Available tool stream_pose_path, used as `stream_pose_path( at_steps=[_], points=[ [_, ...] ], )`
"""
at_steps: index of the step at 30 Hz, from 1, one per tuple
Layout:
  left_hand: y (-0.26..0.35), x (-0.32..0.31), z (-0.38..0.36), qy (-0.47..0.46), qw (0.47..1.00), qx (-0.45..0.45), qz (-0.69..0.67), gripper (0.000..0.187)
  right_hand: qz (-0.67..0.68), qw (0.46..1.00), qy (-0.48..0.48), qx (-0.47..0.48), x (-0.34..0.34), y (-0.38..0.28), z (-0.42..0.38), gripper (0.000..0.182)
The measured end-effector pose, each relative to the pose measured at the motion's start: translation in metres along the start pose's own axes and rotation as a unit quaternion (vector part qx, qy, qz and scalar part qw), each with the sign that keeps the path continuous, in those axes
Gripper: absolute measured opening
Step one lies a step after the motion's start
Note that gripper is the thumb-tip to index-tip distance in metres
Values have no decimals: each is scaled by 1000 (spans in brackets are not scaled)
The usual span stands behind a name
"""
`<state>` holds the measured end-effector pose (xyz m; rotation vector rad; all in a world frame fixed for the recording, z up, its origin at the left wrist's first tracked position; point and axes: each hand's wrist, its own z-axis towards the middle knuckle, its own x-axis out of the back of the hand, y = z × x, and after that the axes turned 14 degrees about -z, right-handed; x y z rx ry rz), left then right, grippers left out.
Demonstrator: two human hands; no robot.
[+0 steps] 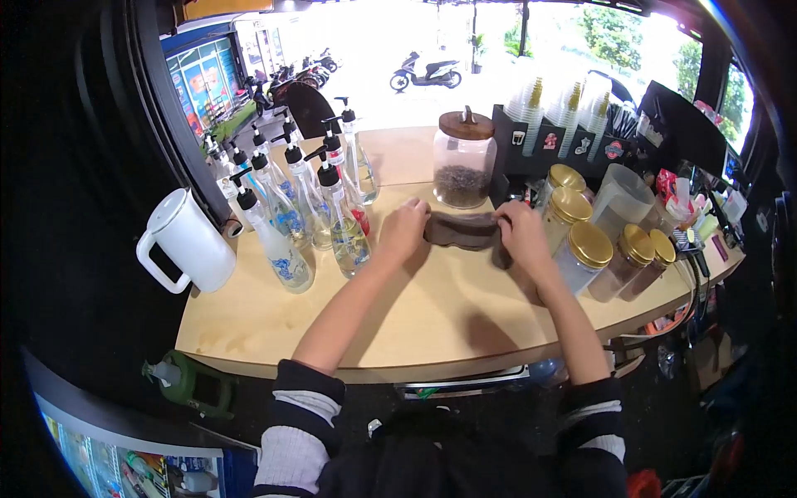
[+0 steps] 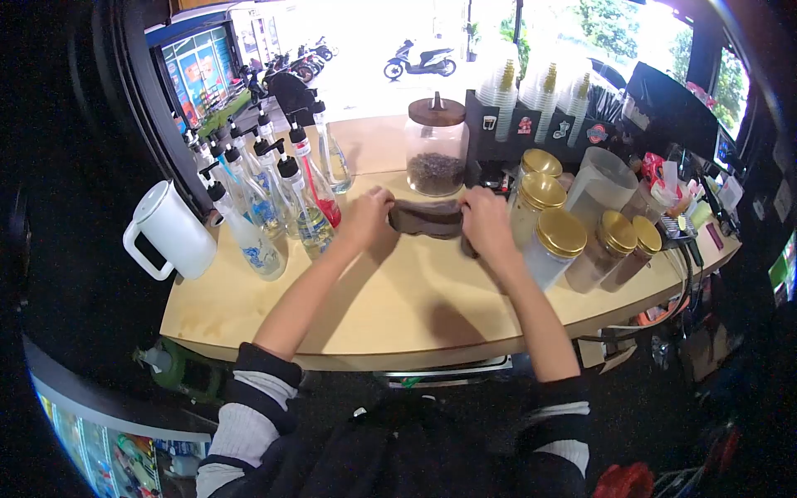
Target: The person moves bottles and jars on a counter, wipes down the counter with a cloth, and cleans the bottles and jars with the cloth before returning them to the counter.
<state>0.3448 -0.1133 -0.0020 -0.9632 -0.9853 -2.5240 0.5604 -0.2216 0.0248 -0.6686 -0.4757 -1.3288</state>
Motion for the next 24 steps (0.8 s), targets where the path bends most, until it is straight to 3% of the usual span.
stream_pose_path(
  at_steps=[1,5,8,10,11,12,14,15,16,17,18,22,24],
  points=[
    [9,14,5,-5,1000,0,1,14,-54,998,-7,38,9,-1,7,5],
    [32,59,25,-11,999,-35,1,11,-36,999,39,-13,27,5,26,4],
    [36,59,35,-7,998,-41,46,10,-79,996,-8,-35,30,2,39,4],
    [42,61,43,122,990,-76,0,9,-67,989,127,-19,29,-3,52,4],
    [44,63,44,148,985,-83,-35,9,-61,988,141,-14,30,-4,56,5],
    [42,64,43,148,985,-84,-34,9,-60,988,142,-14,34,-5,56,5],
    [35,67,34,136,983,-120,-2,10,-54,982,164,82,44,-8,51,4],
    [29,66,25,137,983,-120,-2,10,-30,995,45,83,44,-3,43,6],
    [22,64,12,75,992,-98,5,12,-5,994,-75,85,45,2,33,9],
    [15,63,-1,13,997,-77,12,16,-3,978,-194,80,45,3,20,9],
    [14,64,-14,14,997,-76,13,16,-1,947,-312,72,45,1,7,10],
    [18,73,-55,-51,996,-4,-75,20,-48,938,-330,91,2,1,-18,18],
    [12,75,-70,-62,991,26,-117,21,-52,962,-209,167,-28,-1,-19,25]
  ],
)
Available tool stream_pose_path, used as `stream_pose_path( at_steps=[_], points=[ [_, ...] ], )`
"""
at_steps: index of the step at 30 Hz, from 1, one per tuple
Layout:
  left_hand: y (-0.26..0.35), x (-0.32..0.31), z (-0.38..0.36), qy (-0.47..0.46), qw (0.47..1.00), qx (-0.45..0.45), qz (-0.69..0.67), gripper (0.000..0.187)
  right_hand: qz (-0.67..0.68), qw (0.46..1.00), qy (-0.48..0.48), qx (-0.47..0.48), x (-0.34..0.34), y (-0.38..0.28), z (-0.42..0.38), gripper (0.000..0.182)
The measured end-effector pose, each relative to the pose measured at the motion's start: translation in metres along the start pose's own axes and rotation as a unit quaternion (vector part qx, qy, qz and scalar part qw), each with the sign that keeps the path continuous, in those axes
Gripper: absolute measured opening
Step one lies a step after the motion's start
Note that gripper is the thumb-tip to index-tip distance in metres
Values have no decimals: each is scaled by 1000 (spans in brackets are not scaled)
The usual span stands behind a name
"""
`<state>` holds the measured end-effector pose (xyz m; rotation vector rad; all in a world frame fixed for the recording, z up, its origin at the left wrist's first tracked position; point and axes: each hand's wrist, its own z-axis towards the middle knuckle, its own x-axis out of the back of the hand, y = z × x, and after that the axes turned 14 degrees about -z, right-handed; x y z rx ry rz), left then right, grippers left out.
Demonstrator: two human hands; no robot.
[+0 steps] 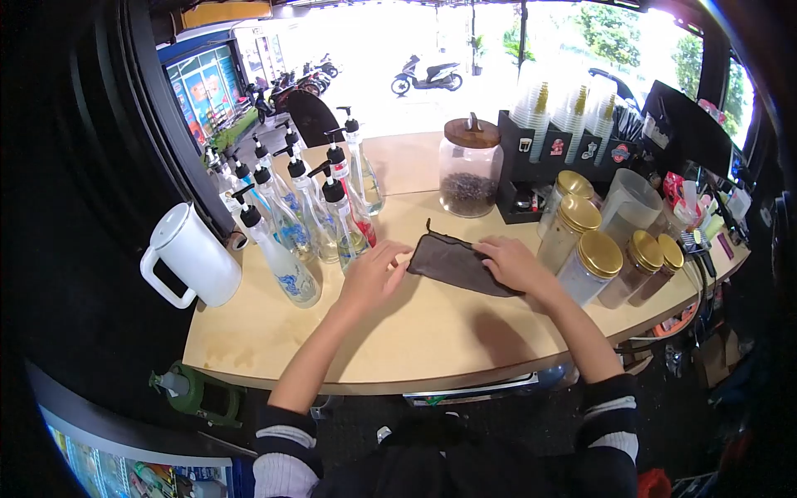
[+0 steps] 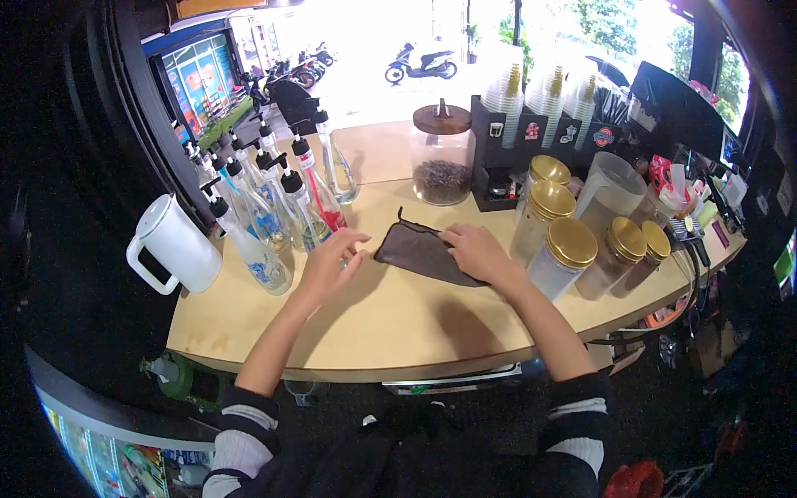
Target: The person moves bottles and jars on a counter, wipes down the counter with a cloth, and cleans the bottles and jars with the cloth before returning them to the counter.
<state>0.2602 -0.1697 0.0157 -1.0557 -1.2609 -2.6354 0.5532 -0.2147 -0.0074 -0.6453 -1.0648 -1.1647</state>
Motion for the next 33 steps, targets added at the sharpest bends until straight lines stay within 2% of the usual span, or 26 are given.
stream_pose_path(
  at_steps=[1,2,3,4,5,6,8,9,10,11,13,14,16,18,20,21,24,26,28,32,33],
  points=[
    [-9,0,-7,51,994,-95,6,23,-8,999,-28,25,-10,-2,8,34],
    [-16,2,-13,102,976,-190,13,25,-9,999,-25,27,-25,-2,16,34],
    [-19,3,-19,105,976,-191,15,25,-18,998,-33,59,-43,-2,22,38],
    [-22,5,-26,170,966,-192,21,30,-26,995,-41,91,-63,-5,26,41],
    [-25,5,-31,235,953,-191,26,35,-33,988,-90,119,-83,-10,29,47],
    [-27,6,-34,237,952,-192,29,35,-34,988,-87,123,-92,-17,31,47],
    [-30,6,-34,322,936,-139,14,54,20,991,-62,117,-103,-26,42,47],
    [-34,6,-31,324,936,-137,17,54,40,987,-100,118,-101,-30,49,47],
    [-39,5,-27,322,941,-104,-17,62,42,987,-99,120,-105,-33,58,47],
    [-43,3,-22,319,944,-71,-52,70,13,993,-84,81,-108,-34,69,47],
    [-50,-3,-15,313,946,-48,-68,71,-62,997,-41,3,-123,-36,96,48],
    [-55,-5,-12,306,948,-25,-84,73,-60,997,-38,5,-137,-36,116,48],
    [-63,-1,-14,298,952,-20,-69,72,-81,989,11,-124,-163,-39,153,45],
    [-67,2,-14,285,957,-11,-56,72,-31,994,11,-106,-165,-42,163,41],
    [-67,1,-16,286,956,-9,-61,70,45,996,-57,51,-157,-46,155,40],
    [-69,-1,-17,287,956,-5,-61,70,43,996,-41,73,-160,-41,149,43],
    [-73,-2,-16,293,954,-14,-61,69,36,999,-17,33,-167,-27,164,46],
    [-72,-2,-16,293,954,-23,-60,69,6,996,-66,-59,-184,-18,204,49],
    [-71,-2,-15,291,954,-22,-61,69,-43,991,-84,-100,-192,-24,235,50],
    [-76,-3,-17,293,954,-28,-55,69,-27,995,-73,-68,-196,-36,213,50],
    [-76,-4,-18,294,954,-27,-57,69,0,998,-70,-8,-182,-44,189,50]
  ],
)
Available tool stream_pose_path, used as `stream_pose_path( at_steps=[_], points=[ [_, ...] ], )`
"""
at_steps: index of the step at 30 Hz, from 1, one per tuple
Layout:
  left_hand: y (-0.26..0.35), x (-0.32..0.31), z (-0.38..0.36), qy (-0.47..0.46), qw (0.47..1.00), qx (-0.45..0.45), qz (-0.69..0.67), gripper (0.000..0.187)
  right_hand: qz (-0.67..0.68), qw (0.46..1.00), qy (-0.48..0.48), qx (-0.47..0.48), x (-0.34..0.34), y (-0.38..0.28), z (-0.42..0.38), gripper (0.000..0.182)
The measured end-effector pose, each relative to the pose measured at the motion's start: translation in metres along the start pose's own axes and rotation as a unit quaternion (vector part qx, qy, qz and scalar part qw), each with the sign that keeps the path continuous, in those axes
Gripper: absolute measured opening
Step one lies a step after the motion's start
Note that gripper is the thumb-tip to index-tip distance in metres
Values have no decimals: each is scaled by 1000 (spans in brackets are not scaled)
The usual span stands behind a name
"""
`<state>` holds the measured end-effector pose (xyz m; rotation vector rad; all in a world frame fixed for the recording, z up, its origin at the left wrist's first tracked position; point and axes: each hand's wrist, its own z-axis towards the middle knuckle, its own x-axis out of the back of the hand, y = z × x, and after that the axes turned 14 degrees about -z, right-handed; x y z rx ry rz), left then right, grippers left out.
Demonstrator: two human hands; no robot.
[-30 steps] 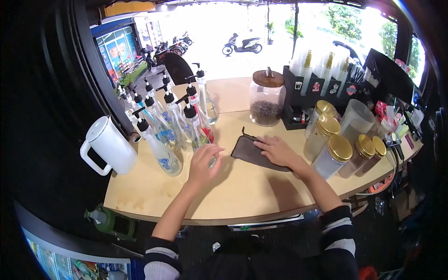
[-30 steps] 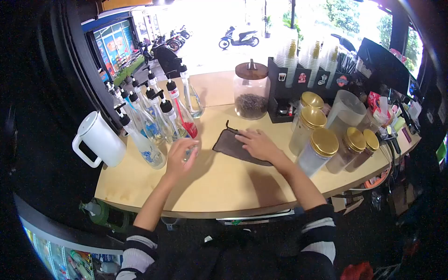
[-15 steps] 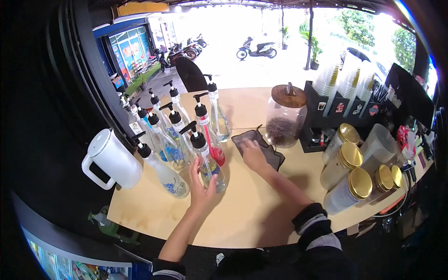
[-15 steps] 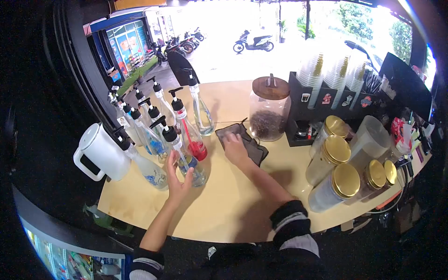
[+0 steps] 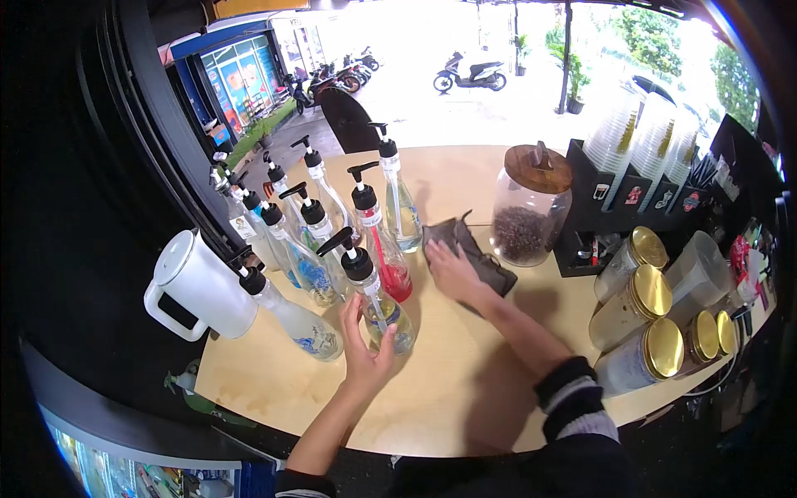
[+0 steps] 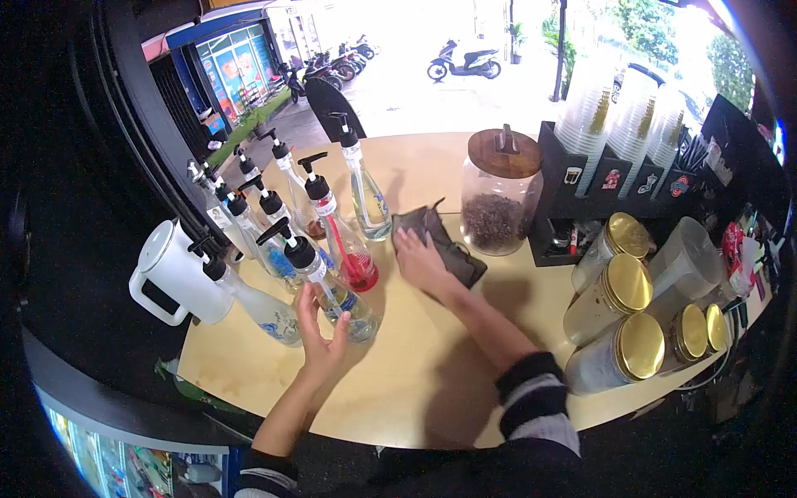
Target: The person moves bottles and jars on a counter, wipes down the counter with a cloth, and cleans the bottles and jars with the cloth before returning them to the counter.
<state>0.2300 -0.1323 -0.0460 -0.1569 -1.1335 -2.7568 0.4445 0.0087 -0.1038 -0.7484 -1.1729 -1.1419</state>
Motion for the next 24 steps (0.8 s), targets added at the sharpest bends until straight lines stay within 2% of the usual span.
stream_pose_path(
  at_steps=[1,5,8,9,11,14,15,17,20,21,22,24],
  points=[
    [0,0,0,-1,1000,0,-4,69,23,998,4,61,10,-5,-19,50],
    [-3,0,1,1,1000,-14,-7,69,107,988,-1,111,26,7,-37,49],
    [1,0,1,0,1000,-2,-3,69,17,997,22,-74,3,22,11,49],
    [2,0,1,-1,1000,-1,-3,69,18,997,22,-75,1,17,10,49],
    [3,0,2,3,1000,2,-12,68,-26,998,34,-48,-4,5,7,48],
    [4,1,3,0,1000,0,-8,69,49,991,19,126,27,-19,-56,45],
    [3,1,3,-1,1000,3,-11,69,94,978,70,175,31,-19,-79,45],
    [1,3,3,-7,1000,2,-8,69,130,970,35,202,69,-5,-104,45],
    [-1,4,4,-10,1000,-2,-10,69,84,986,99,99,49,17,-80,47],
    [-1,3,3,-10,1000,-3,-8,69,41,992,111,52,17,27,-58,48],
    [-1,2,3,-7,1000,-4,-9,68,24,999,49,-6,9,30,-32,51],
    [-2,2,3,-3,1000,-5,-8,68,-50,995,-11,-84,-2,26,18,55]
  ],
)
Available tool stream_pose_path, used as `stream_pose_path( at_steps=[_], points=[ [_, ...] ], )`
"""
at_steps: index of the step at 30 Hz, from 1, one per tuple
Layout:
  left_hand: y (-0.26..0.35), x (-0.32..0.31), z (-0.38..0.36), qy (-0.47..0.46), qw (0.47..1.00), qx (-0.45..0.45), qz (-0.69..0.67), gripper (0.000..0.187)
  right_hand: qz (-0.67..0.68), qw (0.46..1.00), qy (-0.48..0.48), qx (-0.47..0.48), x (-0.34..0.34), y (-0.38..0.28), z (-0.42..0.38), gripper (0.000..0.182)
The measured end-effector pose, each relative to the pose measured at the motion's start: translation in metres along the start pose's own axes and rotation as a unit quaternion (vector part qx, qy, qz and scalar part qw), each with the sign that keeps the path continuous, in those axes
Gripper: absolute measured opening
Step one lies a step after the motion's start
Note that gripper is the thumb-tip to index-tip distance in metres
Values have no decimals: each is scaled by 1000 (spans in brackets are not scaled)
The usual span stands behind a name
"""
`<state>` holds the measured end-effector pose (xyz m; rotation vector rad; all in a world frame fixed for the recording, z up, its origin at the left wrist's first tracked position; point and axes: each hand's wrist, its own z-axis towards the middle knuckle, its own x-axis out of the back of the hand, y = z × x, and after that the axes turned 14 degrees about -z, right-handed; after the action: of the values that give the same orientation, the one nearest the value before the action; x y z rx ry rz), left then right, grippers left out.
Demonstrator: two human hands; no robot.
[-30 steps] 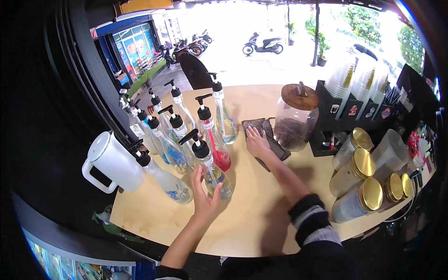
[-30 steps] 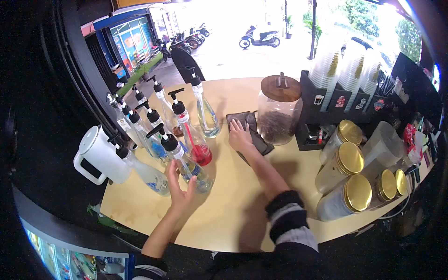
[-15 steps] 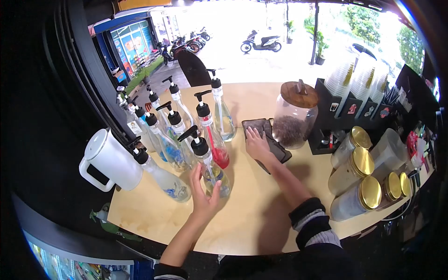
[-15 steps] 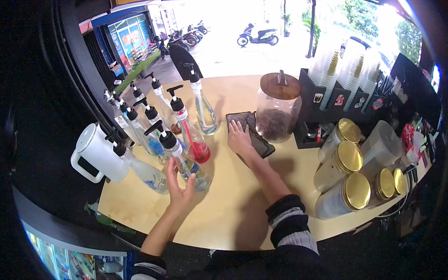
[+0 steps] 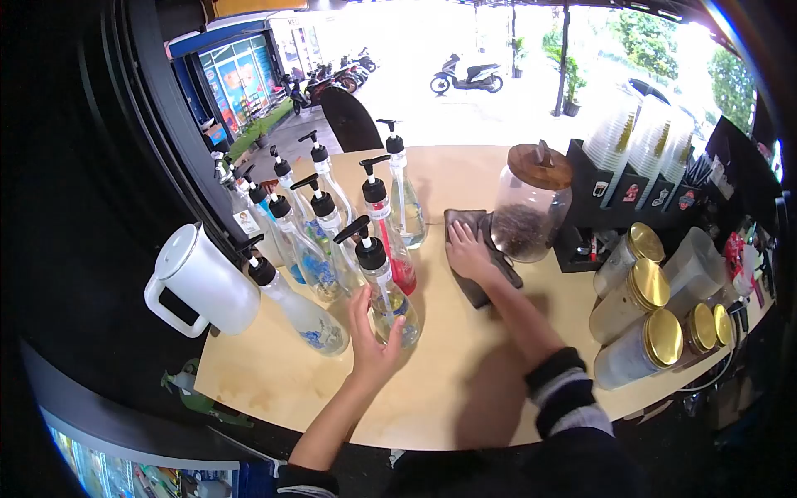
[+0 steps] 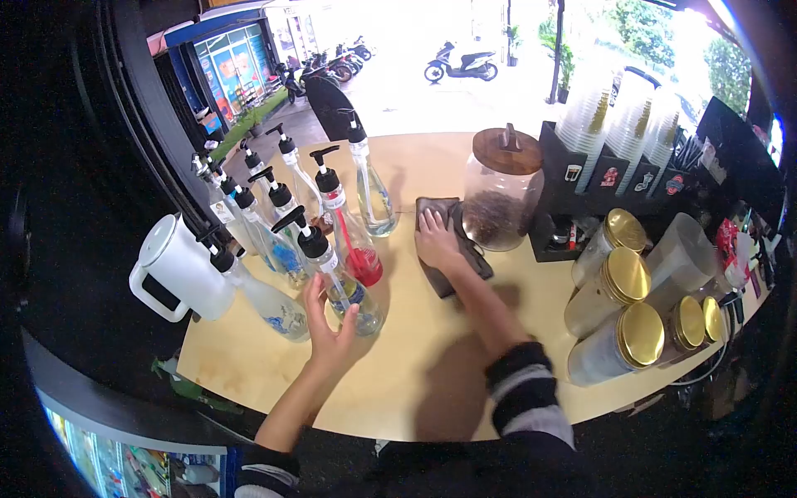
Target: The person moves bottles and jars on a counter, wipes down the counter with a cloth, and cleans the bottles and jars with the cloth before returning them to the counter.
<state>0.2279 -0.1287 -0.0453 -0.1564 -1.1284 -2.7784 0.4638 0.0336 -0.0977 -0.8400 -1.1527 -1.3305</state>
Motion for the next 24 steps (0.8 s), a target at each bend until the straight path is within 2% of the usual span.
stream_pose_path(
  at_steps=[3,5,7,8,11,13,15,18,20,22,23,24],
  points=[
    [-2,0,-1,0,1000,1,1,68,-14,999,-33,10,1,-31,28,56],
    [-1,0,-2,-4,1000,-3,0,68,32,998,-48,38,3,-29,20,57],
    [0,-1,0,-3,1000,-4,1,68,60,997,-42,2,5,-6,12,58],
    [2,-1,0,-2,1000,-7,4,68,35,996,-21,-78,3,-3,9,58],
    [1,0,0,-3,1000,-7,-2,67,-18,994,-16,-110,-4,-10,-4,58],
    [4,0,1,-4,1000,1,-2,67,-11,996,24,-89,-1,-13,-35,56],
    [7,-1,1,-7,1000,9,-5,67,59,992,69,83,14,-7,-77,54],
    [7,-1,1,-3,1000,-7,3,66,103,988,64,100,46,25,-132,52],
    [10,-1,2,-9,1000,-1,-4,67,49,995,91,-12,32,48,-154,52],
    [15,1,3,-10,1000,11,-7,69,-13,993,83,-88,34,39,-176,53],
    [17,2,3,-10,1000,19,-14,70,-10,993,78,-87,32,26,-188,53],
    [18,3,4,-10,999,25,-22,72,-13,998,56,-25,45,8,-198,53]
  ],
)
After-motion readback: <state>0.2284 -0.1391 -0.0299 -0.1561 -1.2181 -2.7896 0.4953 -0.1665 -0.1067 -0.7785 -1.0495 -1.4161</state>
